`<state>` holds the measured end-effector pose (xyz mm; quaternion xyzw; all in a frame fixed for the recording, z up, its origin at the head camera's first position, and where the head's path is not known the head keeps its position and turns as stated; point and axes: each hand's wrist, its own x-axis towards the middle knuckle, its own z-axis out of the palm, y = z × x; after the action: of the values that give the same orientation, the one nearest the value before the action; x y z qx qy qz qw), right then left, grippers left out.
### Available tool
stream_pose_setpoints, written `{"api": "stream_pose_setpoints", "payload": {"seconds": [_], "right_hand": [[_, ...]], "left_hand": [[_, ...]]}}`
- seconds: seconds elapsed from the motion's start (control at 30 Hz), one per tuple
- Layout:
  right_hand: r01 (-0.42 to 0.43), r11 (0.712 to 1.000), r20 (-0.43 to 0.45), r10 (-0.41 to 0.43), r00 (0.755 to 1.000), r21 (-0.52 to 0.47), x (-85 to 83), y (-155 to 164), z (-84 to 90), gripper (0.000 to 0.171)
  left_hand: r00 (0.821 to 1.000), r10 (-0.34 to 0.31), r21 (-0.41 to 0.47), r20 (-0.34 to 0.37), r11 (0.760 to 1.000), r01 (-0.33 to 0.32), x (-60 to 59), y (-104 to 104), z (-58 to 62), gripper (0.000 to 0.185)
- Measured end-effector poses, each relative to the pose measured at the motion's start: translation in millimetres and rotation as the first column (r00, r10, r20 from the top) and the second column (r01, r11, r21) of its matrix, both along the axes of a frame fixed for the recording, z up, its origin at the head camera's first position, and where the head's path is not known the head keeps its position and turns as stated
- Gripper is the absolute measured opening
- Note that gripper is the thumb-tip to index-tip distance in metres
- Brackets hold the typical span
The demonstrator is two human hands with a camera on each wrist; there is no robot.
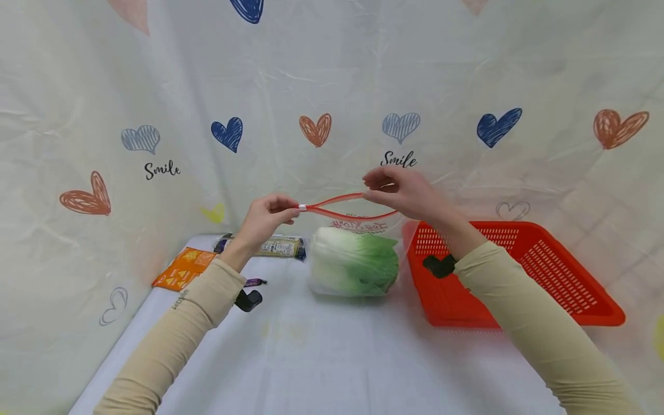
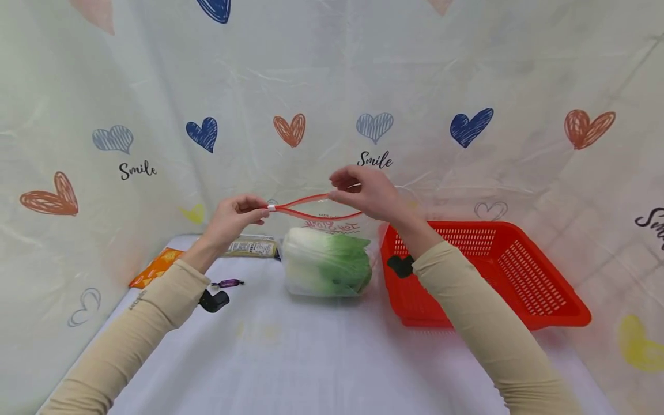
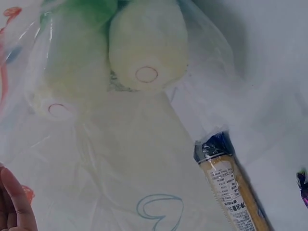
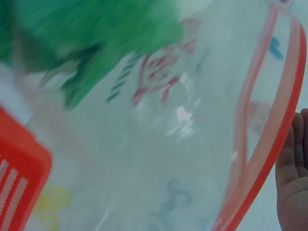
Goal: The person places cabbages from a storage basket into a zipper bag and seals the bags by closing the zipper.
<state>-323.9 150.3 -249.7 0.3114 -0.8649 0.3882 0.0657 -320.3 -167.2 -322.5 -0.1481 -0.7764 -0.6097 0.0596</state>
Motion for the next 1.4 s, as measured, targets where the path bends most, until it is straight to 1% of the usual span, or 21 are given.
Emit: {"api": "stream_pose_setpoints", "payload": {"seconds": [0.13, 0.2, 0.33, 0.47, 0.57, 0.7, 0.8, 1.03, 1.13, 1.3, 1.4], "right_hand": [[-0.085, 0.996, -0.029, 0.085, 0.996, 0.012, -1.1, -30.5, 4.3, 0.034], [-0.108, 0.994, -0.050, 0.109, 0.993, 0.034, -3.5, -42.9, 3.6, 0.033], [-0.129, 0.984, -0.083, 0.140, 0.987, 0.122, -9.4, -64.1, 0.9, 0.033], [-0.139, 0.966, -0.106, 0.165, 0.981, 0.219, -12.0, -81.0, -1.5, 0.032], [-0.134, 0.956, -0.095, 0.164, 0.982, 0.260, -11.3, -89.7, -3.4, 0.028], [-0.122, 0.953, -0.043, 0.140, 0.989, 0.276, -9.2, -95.2, -6.1, 0.019], [-0.124, 0.954, -0.027, 0.137, 0.990, 0.272, -8.1, -96.9, -8.0, 0.015], [-0.126, 0.958, -0.012, 0.134, 0.991, 0.258, -5.5, -100.9, -10.5, 0.015], [-0.127, 0.957, -0.014, 0.135, 0.991, 0.263, -5.0, -101.2, -11.6, 0.015], [-0.148, 0.955, -0.018, 0.158, 0.987, 0.259, -3.5, -96.1, -11.6, 0.015], [-0.146, 0.948, -0.040, 0.163, 0.986, 0.284, -3.3, -88.1, -10.1, 0.015]], "left_hand": [[1.000, -0.012, 0.005, -0.006, 1.000, 0.012, 1.3, 1.0, 0.0, 0.024], [1.000, -0.020, 0.012, -0.008, 1.000, 0.020, 1.4, 1.2, -0.4, 0.025], [1.000, -0.027, 0.020, -0.015, 0.999, 0.028, 1.3, 1.3, -0.6, 0.026], [0.999, -0.028, 0.012, -0.021, 1.000, 0.028, 1.9, 2.2, 0.6, 0.026], [0.999, -0.030, 0.002, -0.021, 1.000, 0.030, 3.3, 4.2, 2.2, 0.025], [0.999, -0.040, 0.002, -0.017, 0.999, 0.040, 4.5, 6.5, 3.8, 0.025], [0.999, -0.041, 0.000, -0.015, 0.999, 0.041, 4.8, 6.5, 3.8, 0.024], [0.998, -0.059, -0.011, -0.017, 0.998, 0.059, 4.5, 5.8, 3.3, 0.024], [0.997, -0.068, -0.027, -0.037, 0.997, 0.067, 4.9, 6.3, 2.6, 0.022], [0.993, -0.074, -0.064, -0.091, 0.996, 0.069, 6.9, 6.0, -1.4, 0.018], [0.992, -0.064, -0.056, -0.113, 0.997, 0.058, 8.8, 3.5, -3.8, 0.017]]}}
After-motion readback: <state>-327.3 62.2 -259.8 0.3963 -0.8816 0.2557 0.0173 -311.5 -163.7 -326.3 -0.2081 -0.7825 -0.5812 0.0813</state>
